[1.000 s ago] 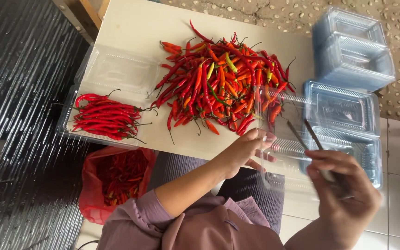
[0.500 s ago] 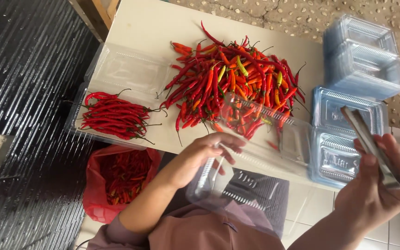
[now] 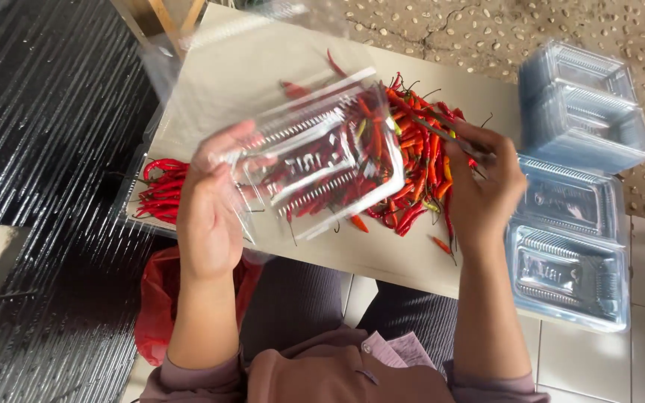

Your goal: The person sorts red chili peppers from a pile on a table into a plastic container using tongs.

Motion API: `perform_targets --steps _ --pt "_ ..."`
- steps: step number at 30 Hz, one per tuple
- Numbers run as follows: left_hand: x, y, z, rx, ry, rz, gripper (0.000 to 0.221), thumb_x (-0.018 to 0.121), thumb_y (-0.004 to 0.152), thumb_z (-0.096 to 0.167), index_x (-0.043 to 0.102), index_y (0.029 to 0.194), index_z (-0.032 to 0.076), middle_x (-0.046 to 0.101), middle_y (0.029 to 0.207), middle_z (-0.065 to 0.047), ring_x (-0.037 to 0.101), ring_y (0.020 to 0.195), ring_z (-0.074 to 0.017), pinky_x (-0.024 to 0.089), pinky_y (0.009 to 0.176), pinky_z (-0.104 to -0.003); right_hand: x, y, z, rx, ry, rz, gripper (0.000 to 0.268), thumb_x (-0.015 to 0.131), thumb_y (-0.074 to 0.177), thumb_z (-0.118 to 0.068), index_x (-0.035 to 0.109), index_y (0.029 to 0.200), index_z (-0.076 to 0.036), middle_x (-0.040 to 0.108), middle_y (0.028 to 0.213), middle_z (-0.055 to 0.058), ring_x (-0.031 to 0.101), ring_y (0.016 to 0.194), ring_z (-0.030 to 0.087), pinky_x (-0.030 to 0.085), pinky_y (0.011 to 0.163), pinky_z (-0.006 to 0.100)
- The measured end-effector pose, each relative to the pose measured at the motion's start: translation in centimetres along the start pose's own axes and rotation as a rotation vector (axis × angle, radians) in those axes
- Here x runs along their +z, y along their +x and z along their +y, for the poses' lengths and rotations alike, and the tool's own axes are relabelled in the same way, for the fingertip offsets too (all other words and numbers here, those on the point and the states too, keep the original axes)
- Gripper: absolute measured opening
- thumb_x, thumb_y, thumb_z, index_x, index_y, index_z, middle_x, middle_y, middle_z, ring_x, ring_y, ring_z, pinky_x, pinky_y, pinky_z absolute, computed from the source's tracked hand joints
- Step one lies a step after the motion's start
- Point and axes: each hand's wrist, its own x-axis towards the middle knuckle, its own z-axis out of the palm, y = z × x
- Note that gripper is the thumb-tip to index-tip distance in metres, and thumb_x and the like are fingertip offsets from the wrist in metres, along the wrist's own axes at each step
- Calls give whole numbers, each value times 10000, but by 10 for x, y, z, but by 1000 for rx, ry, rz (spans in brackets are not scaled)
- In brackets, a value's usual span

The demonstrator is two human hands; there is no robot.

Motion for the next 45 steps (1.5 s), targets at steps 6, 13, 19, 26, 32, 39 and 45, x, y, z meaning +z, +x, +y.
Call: perform_targets --steps 6,13,19,26,32,39,45 --pt "9 14 -1 -115 54 110 562 494 938 420 519 1416 126 562 1376 -158 650 1182 -305 577 855 -408 20 13 51 -61 -286 -90 152 757 996 -86 692 1133 -82 747 1098 43 631 920 230 376 932 427" --pt "20 26 -22 -147 27 95 535 479 952 426 532 1403 142 542 1463 -131 647 1202 -295 564 881 -402 -11 -10 51 201 -68 80 99 679 1027 13 656 1112 -33 737 1075 101 692 978 218 544 868 333" --pt "31 30 -33 -107 32 30 502 467 990 427 521 1411 159 519 1492 -140 628 1221 -296 602 926 -450 -38 -36 64 275 -87 184 117 715 1037 27 636 1091 -39 738 1081 113 698 972 201 562 884 287" --pt "42 34 -49 -152 41 42 594 489 938 482 525 1428 148 564 1425 -134 631 1196 -261 571 911 -393 -55 -38 41 249 -42 286 147 709 1046 68 601 1112 -7 699 1094 140 722 1088 261 561 916 296" --pt "46 34 -57 -152 41 2 633 498 932 514 496 1451 151 512 1479 -165 598 1274 -314 545 936 -418 -44 -47 50 227 -87 266 161 718 1034 78 602 1119 4 702 1083 154 721 1043 269 609 917 332" --pt "45 30 -80 -110 -12 -25 546 485 1034 378 454 1501 97 453 1561 -181 586 1310 -349 560 928 -417 -22 -50 37 250 -287 203 130 750 1033 38 662 1109 -21 721 1013 113 577 925 238 408 929 404" --pt "40 31 -84 -127 -29 -20 537 487 1035 387 451 1498 116 456 1561 -177 580 1325 -362 549 935 -434 -24 -57 63 193 -255 286 188 793 994 53 666 1084 -53 734 1007 113 597 885 209 413 888 351"
